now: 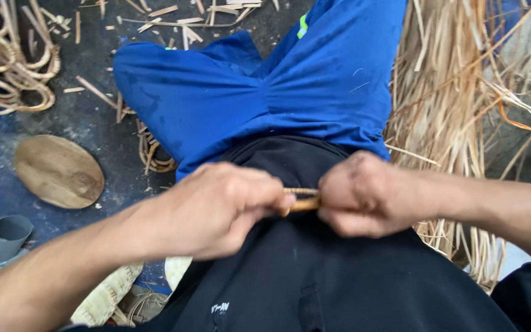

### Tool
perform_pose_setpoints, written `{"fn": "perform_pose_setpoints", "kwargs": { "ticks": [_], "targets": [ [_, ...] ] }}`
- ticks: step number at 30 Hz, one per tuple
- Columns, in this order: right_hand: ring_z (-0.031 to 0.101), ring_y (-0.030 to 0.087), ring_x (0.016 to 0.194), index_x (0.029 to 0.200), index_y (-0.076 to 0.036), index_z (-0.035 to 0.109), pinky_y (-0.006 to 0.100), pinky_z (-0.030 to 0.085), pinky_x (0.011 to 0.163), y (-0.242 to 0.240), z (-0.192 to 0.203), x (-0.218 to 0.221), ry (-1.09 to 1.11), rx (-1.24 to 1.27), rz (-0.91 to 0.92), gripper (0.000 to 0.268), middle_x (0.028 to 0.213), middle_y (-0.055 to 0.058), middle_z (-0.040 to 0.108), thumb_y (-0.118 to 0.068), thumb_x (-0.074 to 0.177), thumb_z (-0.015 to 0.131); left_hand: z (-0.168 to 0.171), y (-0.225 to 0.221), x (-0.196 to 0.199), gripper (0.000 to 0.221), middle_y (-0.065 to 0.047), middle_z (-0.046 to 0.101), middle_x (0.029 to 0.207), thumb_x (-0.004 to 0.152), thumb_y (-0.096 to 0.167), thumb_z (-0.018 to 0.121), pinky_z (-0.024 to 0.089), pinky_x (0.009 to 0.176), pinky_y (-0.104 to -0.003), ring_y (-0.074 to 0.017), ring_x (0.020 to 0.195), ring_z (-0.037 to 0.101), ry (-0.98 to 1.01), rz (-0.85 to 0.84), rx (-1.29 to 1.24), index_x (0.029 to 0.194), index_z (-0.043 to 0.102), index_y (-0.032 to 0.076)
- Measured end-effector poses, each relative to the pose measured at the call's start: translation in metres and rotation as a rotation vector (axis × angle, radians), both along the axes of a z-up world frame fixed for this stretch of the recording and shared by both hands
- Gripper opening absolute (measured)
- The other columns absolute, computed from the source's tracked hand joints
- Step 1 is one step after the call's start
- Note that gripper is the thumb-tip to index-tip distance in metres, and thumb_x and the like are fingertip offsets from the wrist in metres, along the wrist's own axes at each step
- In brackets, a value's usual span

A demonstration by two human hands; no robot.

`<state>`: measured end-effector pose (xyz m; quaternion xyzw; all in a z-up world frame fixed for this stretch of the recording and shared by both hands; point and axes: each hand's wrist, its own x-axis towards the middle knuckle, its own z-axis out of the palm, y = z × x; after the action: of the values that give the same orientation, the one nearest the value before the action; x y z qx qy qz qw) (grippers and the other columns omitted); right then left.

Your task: The person sits on the floor binding thin rattan strips around a wooden stick, wrapping and tightening the strips by hand to form a coiled hook, and uses scissors to trim the rattan. Finished coiled hooks lie on the floor nearby as the person continues wrapping another piece.

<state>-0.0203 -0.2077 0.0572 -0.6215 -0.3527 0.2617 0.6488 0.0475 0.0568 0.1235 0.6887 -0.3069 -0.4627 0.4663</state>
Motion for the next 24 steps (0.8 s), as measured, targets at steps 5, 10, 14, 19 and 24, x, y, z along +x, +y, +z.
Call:
{"fn": "perform_pose_setpoints", "kwargs": {
  "ticks": [5,10,14,19,24],
  "targets": [
    [0.058,0.027,0.056,0.071,-0.006,0.055,0.04,0.049,0.052,0.008,0.015,0.039,-0.159,-0.192,-0.022,0.026,0.063,0.006,0.054,-0.018,0.087,0.073,-0.002,-0.007,0.02,0.014,-0.014,0.076,0.089,0.084,-0.002,0.062,0.057,0.069,-0.043,-0.0344,0.087,0.074,-0.125,-0.051,0.088,0.096,0.069,0.004],
    [0.063,0.031,0.068,0.076,-0.006,0.06,0.043,0.05,0.056,0.025,0.02,0.028,-0.447,-0.371,-0.083,0.026,0.072,0.009,0.061,-0.025,0.088,0.072,-0.001,-0.009,0.005,0.015,-0.016,0.071,0.084,0.078,-0.002,0.062,0.053,0.068,-0.047,-0.0381,0.083,0.07,-0.333,-0.132,0.105,0.092,0.066,0.003],
    [0.065,0.031,0.062,0.074,-0.009,0.064,0.044,0.051,0.051,0.028,0.023,0.007,-0.308,-0.456,-0.053,0.025,0.066,0.008,0.063,-0.031,0.082,0.073,0.007,-0.015,0.001,0.014,-0.013,0.065,0.08,0.073,0.001,0.065,0.051,0.065,-0.046,-0.0362,0.076,0.066,-0.393,-0.254,0.029,0.087,0.061,0.003],
    [0.06,0.034,0.053,0.06,-0.009,0.056,0.046,0.046,0.045,0.023,0.027,-0.008,-0.253,-0.341,-0.088,0.039,0.057,0.01,0.058,-0.03,0.088,0.073,0.027,-0.004,-0.014,0.014,-0.011,0.062,0.083,0.076,0.004,0.066,0.053,0.067,-0.043,-0.0323,0.076,0.065,-0.441,-0.271,-0.117,0.089,0.061,0.004],
    [0.058,0.03,0.06,0.066,-0.007,0.045,0.042,0.048,0.057,0.015,0.039,-0.022,-0.021,0.085,0.049,0.043,0.063,0.008,0.052,-0.015,0.101,0.07,0.032,0.01,-0.032,0.02,-0.009,0.064,0.097,0.095,0.008,0.066,0.055,0.071,-0.034,-0.024,0.083,0.065,-0.441,-0.239,-0.278,0.113,0.065,-0.001]
  ]
}}
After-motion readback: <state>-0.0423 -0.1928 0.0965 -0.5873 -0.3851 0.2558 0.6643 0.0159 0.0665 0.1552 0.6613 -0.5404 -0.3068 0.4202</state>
